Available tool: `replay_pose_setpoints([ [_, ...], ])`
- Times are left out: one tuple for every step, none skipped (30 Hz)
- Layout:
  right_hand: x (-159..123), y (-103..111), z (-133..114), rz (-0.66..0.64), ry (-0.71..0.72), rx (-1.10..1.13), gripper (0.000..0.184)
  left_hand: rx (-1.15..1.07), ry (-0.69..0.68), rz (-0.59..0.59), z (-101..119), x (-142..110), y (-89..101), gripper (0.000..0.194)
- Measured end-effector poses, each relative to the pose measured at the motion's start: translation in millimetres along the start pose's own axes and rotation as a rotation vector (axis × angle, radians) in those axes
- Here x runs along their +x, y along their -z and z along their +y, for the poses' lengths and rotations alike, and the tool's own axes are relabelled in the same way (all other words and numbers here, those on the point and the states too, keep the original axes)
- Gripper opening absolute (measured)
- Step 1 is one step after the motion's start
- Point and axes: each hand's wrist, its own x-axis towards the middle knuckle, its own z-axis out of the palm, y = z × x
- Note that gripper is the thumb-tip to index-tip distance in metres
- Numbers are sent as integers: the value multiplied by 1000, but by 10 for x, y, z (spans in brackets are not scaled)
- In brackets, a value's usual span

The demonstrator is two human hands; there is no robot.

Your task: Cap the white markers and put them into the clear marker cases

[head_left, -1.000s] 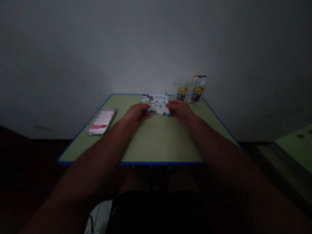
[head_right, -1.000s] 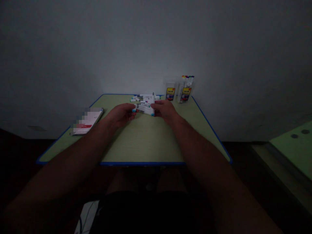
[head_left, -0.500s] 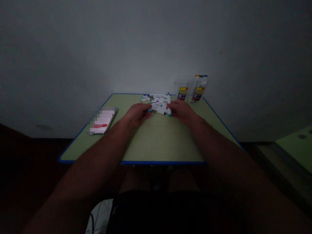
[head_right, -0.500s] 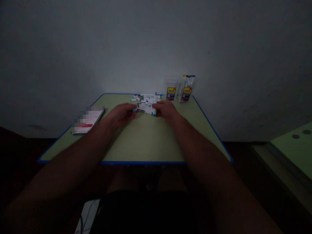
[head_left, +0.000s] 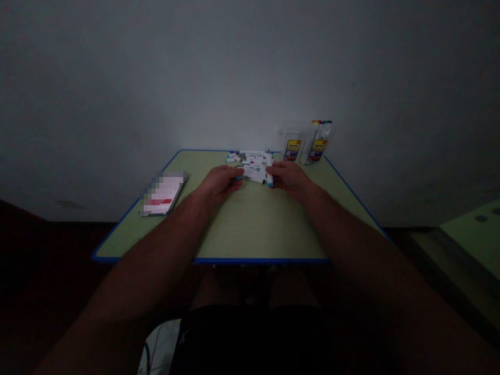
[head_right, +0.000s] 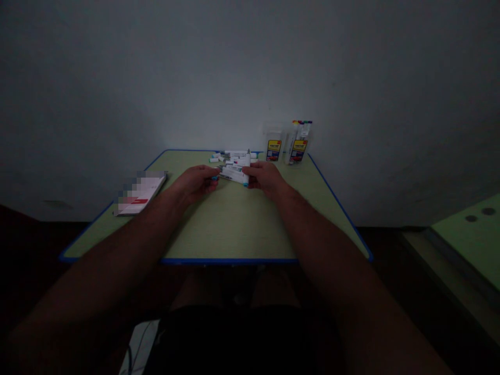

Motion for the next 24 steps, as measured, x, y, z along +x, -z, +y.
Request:
replay_pose_setpoints([
  [-5,-2,-4,-4,0,3,11,-1,3,-4,1,0,1,17],
  [-11,-4,-8,-6,1,5,12,-2,7,-5,1,-1,1,16],
  [-17,-7,-11,-6,2,6,12,-4,10,-6,2,-1,2,15],
  [-22,-9,-15,-3,2,5,13,-7,14,-6,1,-2,2,14],
  [-26,-12,-17,1,2,2,13,-11,20,-6,0,-2,3,13],
  [-28,-14,-18,5,2,-2,13,-15,24,-5,-1,-1,5,12],
  [-29,-15,-18,8,0,-6,12,-19,26,-6,-3,1,6,12],
  [-28,-15,-17,14,-2,-9,12,-22,25,-7,-5,2,8,12],
  [-25,-15,-15,17,-2,-10,11,-23,23,-8,-7,4,9,11],
  [-22,-14,-13,18,-2,-10,11,-22,20,-9,-8,5,10,11],
  [-19,-13,-11,17,-3,-7,11,-20,16,-10,-9,6,11,11],
  [-16,-13,-10,18,-3,-4,12,-16,14,-11,-9,6,11,11],
  [-15,-12,-10,18,-4,-1,12,-10,15,-12,-8,4,11,11],
  [-15,-13,-12,17,-4,1,12,-5,17,-11,-7,2,11,12],
  [-17,-14,-15,17,-5,2,12,-1,17,-10,-6,-1,11,12],
  [-20,-16,-19,16,-6,1,12,1,15,-14,-6,-4,11,12],
  [-24,-19,-23,16,-6,-2,12,2,11,-19,-5,-7,10,13],
  [-28,-22,-26,15,-8,-6,12,3,7,-24,-5,-10,9,13],
  [-32,-25,-28,18,-10,-9,12,3,4,-27,-5,-12,8,14],
  [-34,-26,-30,22,-12,-11,12,1,4,-27,-4,-14,6,15],
  [-34,-27,-29,25,-13,-12,12,-1,6,-22,-3,-15,4,15],
  [-33,-26,-28,25,-14,-13,11,-3,10,-16,-1,-16,2,15],
  [-30,-23,-26,24,-16,-13,11,-4,16,-10,1,-17,-1,15],
  [-26,-20,-23,21,-17,-14,11,-3,19,-8,3,-17,-2,15],
])
